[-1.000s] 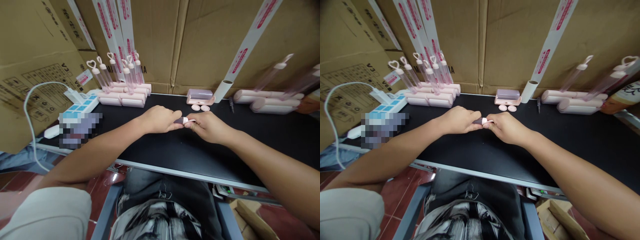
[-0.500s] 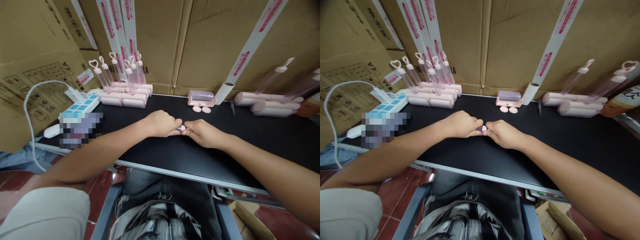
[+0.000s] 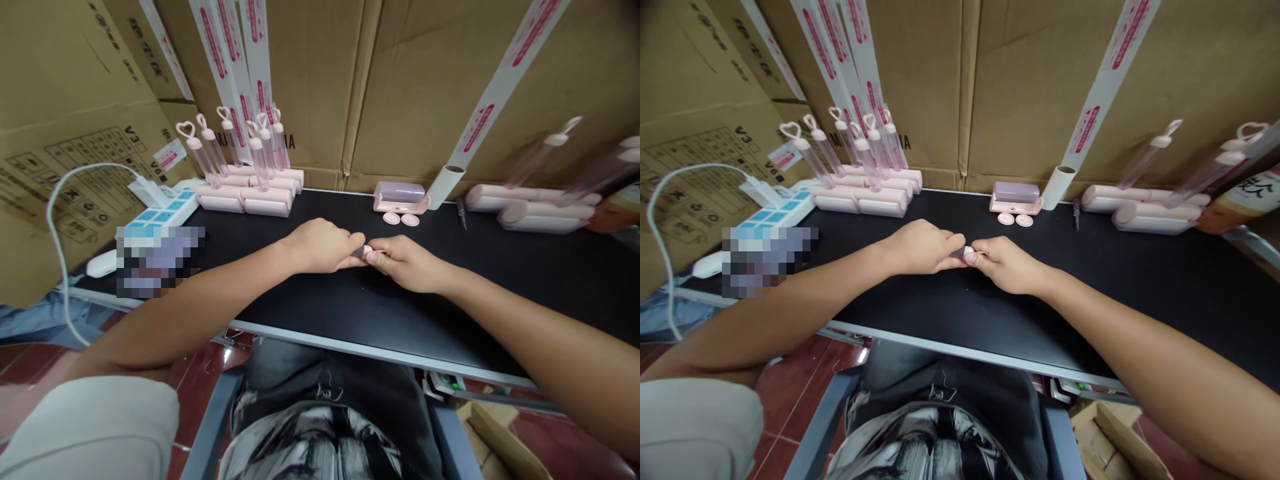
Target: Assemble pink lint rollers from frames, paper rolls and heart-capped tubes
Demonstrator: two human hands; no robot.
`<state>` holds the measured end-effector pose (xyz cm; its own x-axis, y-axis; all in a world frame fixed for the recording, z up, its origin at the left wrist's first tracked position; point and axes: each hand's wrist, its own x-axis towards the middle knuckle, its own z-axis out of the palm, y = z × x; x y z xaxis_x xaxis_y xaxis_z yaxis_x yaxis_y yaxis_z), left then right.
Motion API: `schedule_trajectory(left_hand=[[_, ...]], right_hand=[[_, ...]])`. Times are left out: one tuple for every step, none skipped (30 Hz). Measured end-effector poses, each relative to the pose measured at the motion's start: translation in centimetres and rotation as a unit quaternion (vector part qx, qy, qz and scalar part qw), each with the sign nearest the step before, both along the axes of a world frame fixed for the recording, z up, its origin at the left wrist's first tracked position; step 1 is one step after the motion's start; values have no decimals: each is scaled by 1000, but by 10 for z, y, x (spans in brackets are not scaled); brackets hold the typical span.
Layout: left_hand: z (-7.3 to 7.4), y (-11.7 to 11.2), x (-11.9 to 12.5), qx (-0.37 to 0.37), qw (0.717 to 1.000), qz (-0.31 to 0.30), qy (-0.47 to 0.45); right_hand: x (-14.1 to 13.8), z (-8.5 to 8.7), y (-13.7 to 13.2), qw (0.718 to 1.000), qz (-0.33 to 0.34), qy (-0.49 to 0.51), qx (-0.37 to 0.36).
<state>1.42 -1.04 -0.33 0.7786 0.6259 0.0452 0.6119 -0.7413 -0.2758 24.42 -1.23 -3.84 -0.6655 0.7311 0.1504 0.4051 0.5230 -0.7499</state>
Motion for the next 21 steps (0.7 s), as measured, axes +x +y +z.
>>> schedule_trajectory(left_hand=[[0, 0, 0, 4, 1000, -2, 2], [0, 0, -1, 10, 1000, -5, 4], [0, 0, -1, 16, 1000, -8, 5], [1, 1, -1, 23, 1000, -10, 3], [1, 1, -1, 29, 1000, -13, 1], [1, 1, -1, 34, 999, -15, -2], [1, 2, 0, 38, 999, -17, -4], [1, 2, 0, 39, 999, -18, -4], [1, 2, 0, 39, 999, -18, -3], [1, 3, 0, 39, 999, -18, -2], [1, 3, 0, 40, 999, -16, -2], [1, 3, 0, 41, 999, -13, -3], [0, 3, 0, 43, 999, -11, -4], [0, 3, -1, 46, 999, -10, -5], [-1, 4, -1, 48, 999, -10, -5], [-1, 4, -1, 49, 999, -10, -6], [-1, 4, -1, 48, 999, -11, -7], [-2, 4, -1, 47, 999, -13, -10], [-1, 4, -1, 45, 999, -13, -14], [-1, 4, -2, 41, 999, -12, -20], [0, 4, -2, 36, 999, -8, -29]], right_hand=[[-1, 0, -1, 997, -6, 20, -68], [-2, 1, -1, 989, -14, 42, -144], [-3, 2, -2, 974, -25, 63, -218], [-3, 3, -3, 954, -38, 83, -285], [-3, 5, -3, 934, -51, 100, -341], [-3, 8, -3, 915, -60, 111, -383], [-3, 10, -3, 901, -64, 117, -414], [-2, 12, -2, 890, -65, 121, -435], [-2, 13, -2, 882, -66, 123, -451], [-1, 14, -1, 876, -64, 125, -462], [0, 14, 0, 872, -62, 128, -469], [0, 14, 1, 870, -61, 132, -471], [1, 13, 2, 869, -59, 137, -472], [1, 12, 2, 869, -56, 142, -472], [1, 12, 3, 869, -53, 145, -471], [1, 11, 3, 869, -50, 145, -470], [1, 11, 3, 871, -46, 143, -468], [1, 11, 3, 873, -43, 142, -465], [1, 11, 3, 876, -40, 141, -460], [1, 11, 2, 880, -39, 142, -452], [1, 11, 2, 886, -38, 144, -440]])
